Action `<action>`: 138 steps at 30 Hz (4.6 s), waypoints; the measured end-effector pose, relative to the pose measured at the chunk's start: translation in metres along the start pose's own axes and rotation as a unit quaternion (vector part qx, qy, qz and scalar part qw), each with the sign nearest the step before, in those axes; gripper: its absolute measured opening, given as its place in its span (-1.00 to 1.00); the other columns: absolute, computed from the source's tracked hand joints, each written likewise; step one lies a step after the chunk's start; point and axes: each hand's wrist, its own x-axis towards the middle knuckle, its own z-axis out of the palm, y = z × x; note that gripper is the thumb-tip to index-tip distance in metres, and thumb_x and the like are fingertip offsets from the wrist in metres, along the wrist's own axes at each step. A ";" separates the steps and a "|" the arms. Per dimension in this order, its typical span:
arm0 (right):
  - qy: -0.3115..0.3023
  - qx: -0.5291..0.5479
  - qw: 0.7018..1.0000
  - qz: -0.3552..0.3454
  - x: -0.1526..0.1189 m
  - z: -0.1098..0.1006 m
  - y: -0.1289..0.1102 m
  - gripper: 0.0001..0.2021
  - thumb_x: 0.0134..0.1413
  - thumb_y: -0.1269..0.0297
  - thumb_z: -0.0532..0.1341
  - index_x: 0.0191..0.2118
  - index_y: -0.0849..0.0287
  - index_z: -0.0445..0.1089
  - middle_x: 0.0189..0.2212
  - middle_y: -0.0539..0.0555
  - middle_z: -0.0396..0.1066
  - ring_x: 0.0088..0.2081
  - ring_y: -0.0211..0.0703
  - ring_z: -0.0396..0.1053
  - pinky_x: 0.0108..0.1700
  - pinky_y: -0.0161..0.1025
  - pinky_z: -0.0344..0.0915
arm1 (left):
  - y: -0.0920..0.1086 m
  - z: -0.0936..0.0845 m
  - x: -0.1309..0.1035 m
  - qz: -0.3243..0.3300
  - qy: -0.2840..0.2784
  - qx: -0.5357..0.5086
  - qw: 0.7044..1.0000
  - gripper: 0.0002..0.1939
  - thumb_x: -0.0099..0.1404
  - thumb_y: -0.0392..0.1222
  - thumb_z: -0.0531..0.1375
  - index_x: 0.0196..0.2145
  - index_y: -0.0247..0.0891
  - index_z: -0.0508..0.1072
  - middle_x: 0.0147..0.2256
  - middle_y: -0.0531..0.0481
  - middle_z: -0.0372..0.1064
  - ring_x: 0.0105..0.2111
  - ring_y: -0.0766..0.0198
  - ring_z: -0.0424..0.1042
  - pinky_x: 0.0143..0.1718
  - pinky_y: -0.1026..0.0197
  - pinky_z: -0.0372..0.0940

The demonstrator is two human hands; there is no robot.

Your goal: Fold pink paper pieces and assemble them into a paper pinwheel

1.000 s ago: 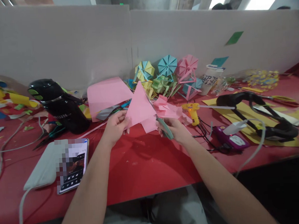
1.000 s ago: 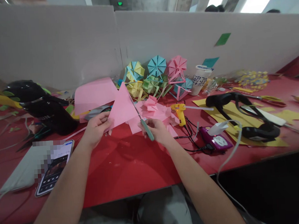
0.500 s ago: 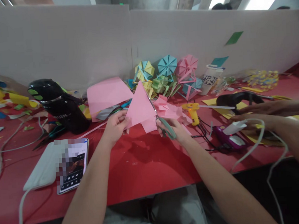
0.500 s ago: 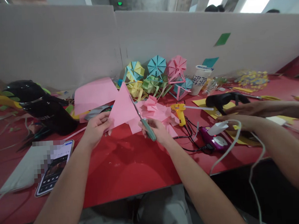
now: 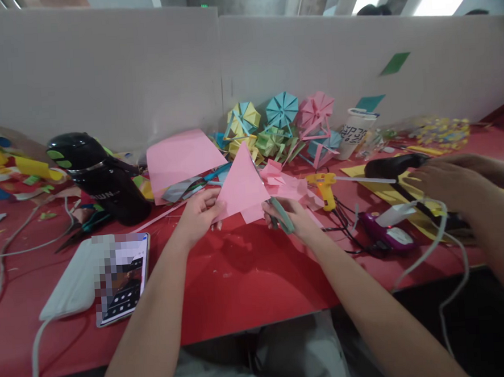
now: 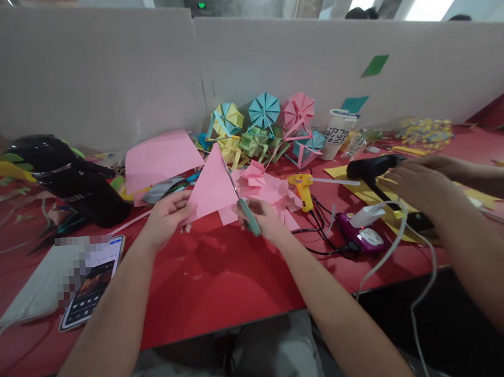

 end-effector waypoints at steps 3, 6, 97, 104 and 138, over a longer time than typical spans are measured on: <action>0.002 -0.016 1.000 -0.007 -0.002 0.002 -0.004 -0.56 -0.11 -0.12 0.36 -0.52 0.13 0.25 -0.59 -0.02 0.30 -0.57 -0.28 0.26 -0.49 -0.26 0.15 | 0.000 0.000 0.000 -0.001 -0.003 0.002 1.000 -0.67 0.21 -0.11 0.26 -0.10 -0.31 0.48 -0.53 0.09 0.35 -0.70 0.44 0.25 -0.67 0.32 0.17; 0.015 -0.027 1.000 -0.007 -0.004 0.003 -0.006 -0.55 -0.13 -0.13 0.37 -0.52 0.14 0.25 -0.60 -0.03 0.29 -0.57 -0.28 0.25 -0.49 -0.26 0.15 | 0.001 0.000 0.000 0.002 -0.004 -0.002 1.000 -0.68 0.21 -0.12 0.26 -0.10 -0.32 0.48 -0.53 0.09 0.34 -0.70 0.45 0.25 -0.67 0.33 0.16; 0.088 0.005 0.996 -0.026 0.009 0.000 0.014 -0.69 -0.21 0.02 0.31 -0.46 0.14 0.30 -0.70 -0.07 0.31 -0.67 -0.33 0.19 -0.62 -0.34 0.07 | 0.010 0.007 -0.006 -0.034 -0.069 0.022 0.997 -0.60 0.22 -0.10 0.26 -0.04 -0.38 0.46 -0.36 -0.04 0.47 -0.70 0.47 0.30 -0.65 0.35 0.28; 0.090 0.027 0.995 -0.017 0.012 -0.002 0.021 -0.68 -0.22 0.02 0.33 -0.44 0.14 0.31 -0.69 -0.07 0.31 -0.67 -0.30 0.22 -0.62 -0.33 0.10 | 0.010 0.008 -0.007 -0.046 -0.086 0.024 0.995 -0.59 0.24 -0.11 0.23 -0.01 -0.39 0.44 -0.28 -0.12 0.51 -0.67 0.44 0.35 -0.63 0.33 0.30; 0.057 -0.036 0.997 -0.045 0.018 0.003 -0.005 -0.56 0.15 -0.16 0.12 -0.30 0.16 0.44 -0.34 0.13 0.48 -0.30 -0.10 0.45 -0.26 -0.16 0.39 | -0.012 0.000 0.009 -0.040 0.124 0.003 0.991 -0.84 0.08 -0.29 0.12 -0.36 -0.31 0.46 -0.56 0.08 0.32 -0.63 0.36 0.26 -0.59 0.31 0.19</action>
